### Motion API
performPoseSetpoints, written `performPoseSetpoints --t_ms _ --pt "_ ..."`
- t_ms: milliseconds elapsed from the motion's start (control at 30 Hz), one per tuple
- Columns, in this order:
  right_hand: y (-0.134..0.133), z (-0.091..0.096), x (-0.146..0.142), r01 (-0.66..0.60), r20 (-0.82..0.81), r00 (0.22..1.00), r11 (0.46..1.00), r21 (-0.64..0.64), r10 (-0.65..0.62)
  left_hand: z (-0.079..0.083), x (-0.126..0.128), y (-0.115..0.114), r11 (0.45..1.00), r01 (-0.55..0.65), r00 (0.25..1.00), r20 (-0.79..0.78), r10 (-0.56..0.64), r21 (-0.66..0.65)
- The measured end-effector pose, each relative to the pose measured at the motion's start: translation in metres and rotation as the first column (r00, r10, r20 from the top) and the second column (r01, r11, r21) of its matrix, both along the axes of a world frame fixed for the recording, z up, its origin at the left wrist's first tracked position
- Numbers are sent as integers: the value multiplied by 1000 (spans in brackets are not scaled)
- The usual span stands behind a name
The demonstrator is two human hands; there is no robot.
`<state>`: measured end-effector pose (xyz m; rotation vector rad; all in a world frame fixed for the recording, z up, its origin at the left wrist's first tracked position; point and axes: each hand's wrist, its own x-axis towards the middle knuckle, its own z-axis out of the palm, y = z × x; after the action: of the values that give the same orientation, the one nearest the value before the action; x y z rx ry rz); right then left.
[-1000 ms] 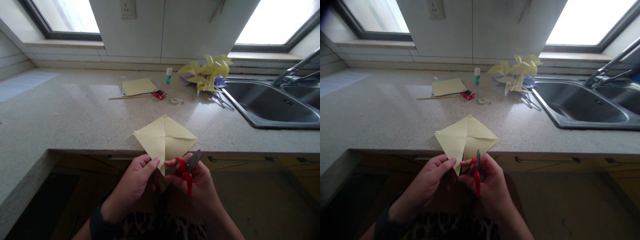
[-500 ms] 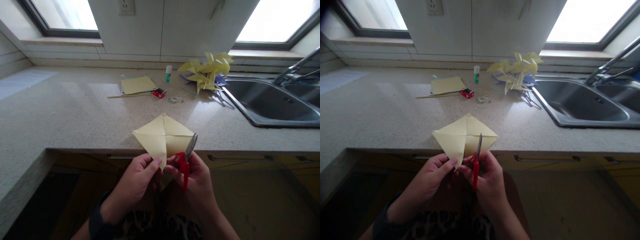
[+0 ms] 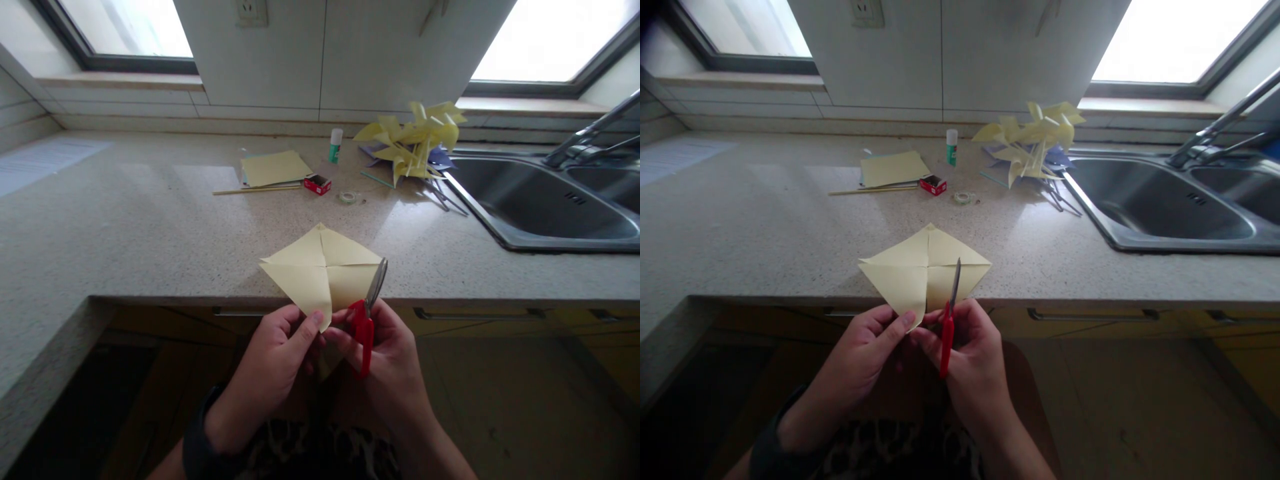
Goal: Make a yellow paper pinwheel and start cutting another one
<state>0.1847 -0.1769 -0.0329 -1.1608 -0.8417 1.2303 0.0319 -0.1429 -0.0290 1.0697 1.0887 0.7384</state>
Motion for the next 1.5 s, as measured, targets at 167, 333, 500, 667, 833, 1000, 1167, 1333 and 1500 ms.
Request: performPoseSetpoints --t_ms 167,333,500,667,833,1000,1167,1333,1500 --pt "0 2 -3 12 -15 1000 1000 -10 -12 5 0 -2 998 -13 997 -80 18 60" --pt "1 3 -5 45 19 999 998 -40 -44 4 2 -4 993 -27 993 -109 40 118" --pt "2 5 -4 41 -30 999 998 -49 -42 1 1 -7 997 -29 999 -39 32 76" --pt "2 6 -2 29 -92 995 997 -75 -35 5 -5 -9 999 43 999 -12 -43 17" --pt "3 7 -3 29 -102 994 995 -98 -39 8 -7 -7 998 56 998 -20 -56 8" --pt "5 8 -3 40 -86 995 994 -105 -49 7 -6 -6 999 44 999 -26 -44 4" --pt "4 6 -2 27 -102 994 995 -98 -36 7 -7 -5 999 32 999 -26 -31 11" --pt "5 5 0 22 -65 997 997 -80 -27 7 -7 -3 1000 25 999 -45 -24 15" --pt "6 5 -2 54 -49 997 996 -77 -58 9 -6 -3 999 33 999 -29 -33 3"
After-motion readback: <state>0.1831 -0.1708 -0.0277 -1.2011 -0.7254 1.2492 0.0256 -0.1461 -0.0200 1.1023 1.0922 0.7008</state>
